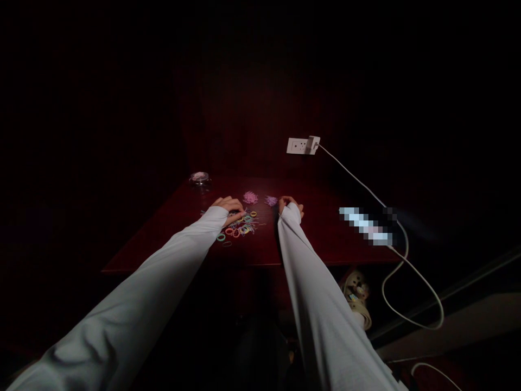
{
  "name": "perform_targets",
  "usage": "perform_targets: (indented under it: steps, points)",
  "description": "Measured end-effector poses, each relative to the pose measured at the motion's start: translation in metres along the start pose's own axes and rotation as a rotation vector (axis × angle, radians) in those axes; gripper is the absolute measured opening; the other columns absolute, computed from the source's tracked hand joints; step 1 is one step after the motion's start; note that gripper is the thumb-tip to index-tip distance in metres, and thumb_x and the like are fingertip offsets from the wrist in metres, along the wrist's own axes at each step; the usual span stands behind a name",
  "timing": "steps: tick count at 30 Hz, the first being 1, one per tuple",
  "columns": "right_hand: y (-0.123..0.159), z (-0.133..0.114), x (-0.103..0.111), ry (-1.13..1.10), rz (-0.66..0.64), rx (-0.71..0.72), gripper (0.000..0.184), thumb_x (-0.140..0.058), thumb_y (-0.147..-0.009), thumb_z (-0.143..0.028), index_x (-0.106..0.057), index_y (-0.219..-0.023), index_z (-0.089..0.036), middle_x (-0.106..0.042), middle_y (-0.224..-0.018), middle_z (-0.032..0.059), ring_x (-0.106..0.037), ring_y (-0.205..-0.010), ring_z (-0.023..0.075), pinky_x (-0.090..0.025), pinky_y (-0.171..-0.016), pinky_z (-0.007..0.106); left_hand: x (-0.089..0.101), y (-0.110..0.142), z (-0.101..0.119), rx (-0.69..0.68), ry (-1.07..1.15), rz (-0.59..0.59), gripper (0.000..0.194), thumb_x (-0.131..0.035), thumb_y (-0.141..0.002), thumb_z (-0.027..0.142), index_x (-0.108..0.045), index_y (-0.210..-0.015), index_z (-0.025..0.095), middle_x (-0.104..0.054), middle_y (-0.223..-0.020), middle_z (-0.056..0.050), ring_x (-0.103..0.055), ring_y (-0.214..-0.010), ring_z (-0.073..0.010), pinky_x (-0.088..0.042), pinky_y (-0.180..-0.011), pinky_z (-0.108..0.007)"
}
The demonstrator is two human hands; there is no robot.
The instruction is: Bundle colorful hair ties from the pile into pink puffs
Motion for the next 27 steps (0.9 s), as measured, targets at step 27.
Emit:
perform_targets:
  steps: [27]
  points:
    - [-0.008, 0.007, -0.015, 0.012, -0.094, 0.111, 0.029, -0.058, -0.09, -0.022, -0.077, -0.112, -0.027, -0.075, -0.105, 0.005, -0.06, -0.104, 0.0244, -0.046, -0.104, 0.038, -0.004, -0.002, -0.004, -0.025, -0.02, 0.015, 0.029, -0.064, -0.105, 0.048, -0.081, -0.096, 0.027, -0.081, -0.108, -0.002, -0.064, -0.102, -0.0222, -0.038, -0.09, -0.036]
Point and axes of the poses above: each hand's wrist, its own y-axis away from the middle knuckle, its own x-axis out of the back of the hand, z = x × y, the point moved 8 cm from there along -y, towards the middle knuckle
